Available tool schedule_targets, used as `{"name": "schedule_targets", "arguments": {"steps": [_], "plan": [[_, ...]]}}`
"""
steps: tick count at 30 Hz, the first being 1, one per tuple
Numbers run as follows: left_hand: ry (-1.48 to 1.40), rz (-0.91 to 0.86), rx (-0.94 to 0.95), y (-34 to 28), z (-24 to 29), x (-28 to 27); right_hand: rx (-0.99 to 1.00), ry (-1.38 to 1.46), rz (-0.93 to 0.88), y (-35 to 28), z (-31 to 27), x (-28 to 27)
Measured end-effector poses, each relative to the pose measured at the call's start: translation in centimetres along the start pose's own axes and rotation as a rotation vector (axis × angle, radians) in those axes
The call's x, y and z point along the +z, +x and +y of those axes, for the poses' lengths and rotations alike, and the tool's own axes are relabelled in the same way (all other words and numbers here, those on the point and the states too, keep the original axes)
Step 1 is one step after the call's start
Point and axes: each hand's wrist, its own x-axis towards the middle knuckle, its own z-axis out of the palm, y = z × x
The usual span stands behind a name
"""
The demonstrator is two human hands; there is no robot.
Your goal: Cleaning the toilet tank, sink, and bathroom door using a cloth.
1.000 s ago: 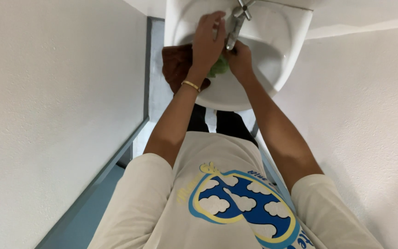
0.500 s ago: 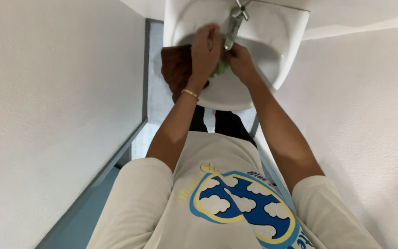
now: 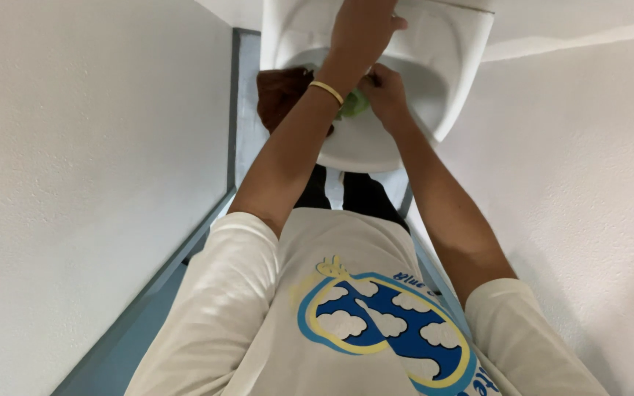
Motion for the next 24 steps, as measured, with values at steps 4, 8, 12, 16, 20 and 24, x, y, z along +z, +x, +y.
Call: {"name": "schedule_targets", "arguments": {"steps": [4, 8, 12, 16, 20, 24], "plan": [[0.074, 0.088, 0.106, -0.4, -0.6, 0.7, 0.072, 0.007, 0.029, -0.7, -1.8, 0.1], [-0.037, 0.186, 0.064, -1.7, -0.3, 0.0, -0.024, 0.046, 0.011, -0.6, -1.1, -0.1], [-0.224, 0.427, -0.010, -4.4, -1.4, 0.5, 0.017, -0.002, 0.047, -0.4, -0.4, 0.0], [-0.265, 0.426, -0.275, -7.7, -2.4, 1.3, 0.014, 0.027, 0.056, -0.6, -0.8, 0.2], [-0.493, -0.254, -0.979, -9.4, -3.3, 2.3, 0.035, 0.055, 0.007, -1.0, -1.1, 0.6], [-0.616, -0.222, -0.931, -10.4, -6.4, 5.9, 0.080, -0.076, 0.020, -1.6, -1.5, 0.9]]}}
